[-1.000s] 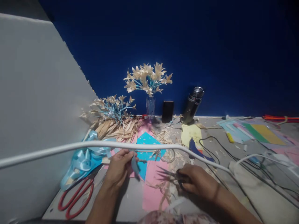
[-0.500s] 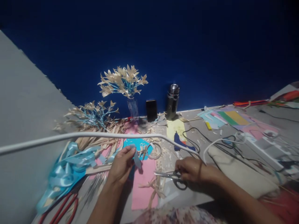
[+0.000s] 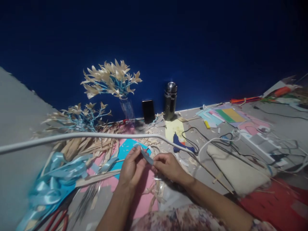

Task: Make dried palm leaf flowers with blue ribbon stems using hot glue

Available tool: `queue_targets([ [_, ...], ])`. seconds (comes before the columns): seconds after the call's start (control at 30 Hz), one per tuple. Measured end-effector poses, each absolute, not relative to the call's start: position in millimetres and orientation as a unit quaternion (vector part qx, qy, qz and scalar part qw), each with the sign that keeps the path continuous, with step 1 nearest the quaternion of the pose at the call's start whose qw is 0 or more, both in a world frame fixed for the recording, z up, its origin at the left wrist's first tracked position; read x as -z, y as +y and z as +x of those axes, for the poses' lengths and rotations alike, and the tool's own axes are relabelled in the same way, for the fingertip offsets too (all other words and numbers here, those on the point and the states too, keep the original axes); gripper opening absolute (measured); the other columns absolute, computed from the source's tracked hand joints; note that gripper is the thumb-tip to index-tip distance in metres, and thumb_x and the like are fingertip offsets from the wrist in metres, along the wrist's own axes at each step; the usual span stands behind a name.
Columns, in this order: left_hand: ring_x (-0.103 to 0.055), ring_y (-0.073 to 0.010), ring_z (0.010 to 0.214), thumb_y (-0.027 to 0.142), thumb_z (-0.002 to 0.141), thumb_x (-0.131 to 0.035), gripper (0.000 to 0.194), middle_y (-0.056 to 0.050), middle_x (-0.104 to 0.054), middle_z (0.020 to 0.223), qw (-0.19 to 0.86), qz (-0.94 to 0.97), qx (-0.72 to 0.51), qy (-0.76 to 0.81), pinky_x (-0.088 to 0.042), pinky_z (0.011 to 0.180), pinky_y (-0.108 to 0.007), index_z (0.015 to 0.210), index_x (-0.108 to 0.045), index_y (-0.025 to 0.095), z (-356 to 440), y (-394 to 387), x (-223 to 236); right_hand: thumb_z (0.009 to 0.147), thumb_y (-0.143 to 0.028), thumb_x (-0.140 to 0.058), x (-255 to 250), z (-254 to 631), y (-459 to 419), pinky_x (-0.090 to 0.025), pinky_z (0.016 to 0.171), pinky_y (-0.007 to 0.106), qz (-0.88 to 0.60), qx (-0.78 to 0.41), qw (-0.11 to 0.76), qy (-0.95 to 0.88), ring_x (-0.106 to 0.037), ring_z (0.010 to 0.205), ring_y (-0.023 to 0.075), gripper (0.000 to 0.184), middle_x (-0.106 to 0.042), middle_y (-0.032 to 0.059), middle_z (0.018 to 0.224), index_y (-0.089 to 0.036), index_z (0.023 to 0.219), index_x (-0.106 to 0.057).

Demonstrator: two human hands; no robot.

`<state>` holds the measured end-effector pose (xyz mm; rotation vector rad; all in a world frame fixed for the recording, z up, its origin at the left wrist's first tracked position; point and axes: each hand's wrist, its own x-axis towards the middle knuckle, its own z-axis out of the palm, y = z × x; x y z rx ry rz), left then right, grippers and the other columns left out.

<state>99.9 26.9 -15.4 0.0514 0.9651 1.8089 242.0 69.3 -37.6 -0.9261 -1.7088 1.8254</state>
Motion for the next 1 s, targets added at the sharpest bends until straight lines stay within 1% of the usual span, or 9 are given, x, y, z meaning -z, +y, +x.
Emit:
queue_targets([
  [0.1,-0.061,-0.0106,0.060,0.002,0.077,-0.073,0.018,0.000,-0.063,0.065,0.502,0.034,-0.748,0.433,-0.055,0.059,-0.019,0.069,-0.063,0.014,103,22,16,0.077,-0.010,-0.054,36,247,72,-0.039,0.059,0.024,-0.356,-0.519,0.195,-0.752,-0.057,0.058,0.0133,0.020,-0.064,-0.0001,0.060,-0.017,0.062,-0.064],
  [0.17,-0.061,-0.0105,0.061,0.004,0.075,-0.077,0.019,0.001,-0.064,0.066,0.490,0.037,-0.749,0.445,-0.055,0.059,-0.019,0.070,-0.062,0.015,102,18,12,0.077,-0.009,-0.054,35,253,75,-0.036,0.060,0.025,-0.379,-0.408,0.175,-0.812,-0.058,0.062,0.0146,0.020,-0.067,0.0015,0.063,-0.018,0.062,-0.065],
  [0.23,-0.061,-0.0109,0.061,0.007,0.075,-0.078,0.018,0.002,-0.064,0.066,0.466,0.031,-0.760,0.453,-0.056,0.059,-0.021,0.072,-0.062,0.016,95,16,5,0.080,-0.012,-0.055,36,261,80,-0.035,0.062,0.026,-0.392,-0.359,0.154,-0.833,-0.061,0.066,0.0163,0.019,-0.071,0.0030,0.070,-0.018,0.068,-0.068],
  [0.33,-0.062,-0.0113,0.059,0.007,0.079,-0.074,0.015,0.003,-0.063,0.064,0.445,0.026,-0.769,0.459,-0.057,0.058,-0.022,0.075,-0.063,0.017,82,15,-5,0.086,-0.019,-0.057,37,274,88,-0.038,0.063,0.025,-0.389,-0.403,0.167,-0.811,-0.064,0.069,0.0167,0.015,-0.074,0.0028,0.076,-0.019,0.078,-0.070],
  [0.47,-0.064,-0.0123,0.062,0.006,0.085,-0.067,0.013,0.001,-0.064,0.066,0.478,0.017,-0.747,0.462,-0.058,0.058,-0.023,0.078,-0.063,0.016,80,17,-5,0.094,-0.033,-0.051,30,276,92,-0.041,0.055,0.024,-0.408,-0.532,0.267,-0.692,-0.058,0.056,0.0138,0.027,-0.066,0.0007,0.064,-0.019,0.074,-0.063],
  [0.6,-0.062,-0.0110,0.059,0.007,0.084,-0.069,0.014,0.001,-0.063,0.066,0.493,0.030,-0.738,0.459,-0.057,0.059,-0.021,0.076,-0.063,0.016,94,20,5,0.086,-0.030,-0.062,23,259,83,-0.047,0.062,0.024,-0.319,-0.609,0.301,-0.661,-0.062,0.068,0.0138,0.016,-0.070,0.0014,0.087,-0.020,0.097,-0.068],
  [0.73,-0.059,-0.0105,0.057,0.008,0.074,-0.079,0.017,0.001,-0.062,0.065,0.511,0.069,-0.731,0.447,-0.052,0.053,-0.018,0.074,-0.064,0.015,102,22,7,0.079,-0.030,-0.073,25,241,77,-0.043,0.060,0.024,-0.292,-0.590,0.288,-0.695,-0.058,0.063,0.0133,0.011,-0.064,-0.0017,0.073,-0.019,0.080,-0.068],
  [0.8,-0.059,-0.0109,0.057,0.010,0.071,-0.083,0.019,0.001,-0.062,0.066,0.517,0.080,-0.726,0.446,-0.051,0.051,-0.018,0.074,-0.065,0.014,101,21,6,0.081,-0.033,-0.072,28,235,79,-0.043,0.058,0.024,-0.275,-0.629,0.298,-0.663,-0.055,0.059,0.0126,0.018,-0.061,-0.0020,0.066,-0.018,0.072,-0.065],
  [1.0,-0.064,-0.0138,0.066,0.023,0.079,-0.081,0.016,-0.003,-0.068,0.076,0.566,0.106,-0.698,0.426,-0.057,0.060,-0.025,0.083,-0.070,0.013,98,14,10,0.070,-0.048,-0.083,38,230,87,-0.040,0.053,0.022,-0.249,-0.765,0.326,-0.497,-0.047,0.050,0.0091,0.038,-0.055,-0.0054,0.057,-0.018,0.072,-0.061],
])
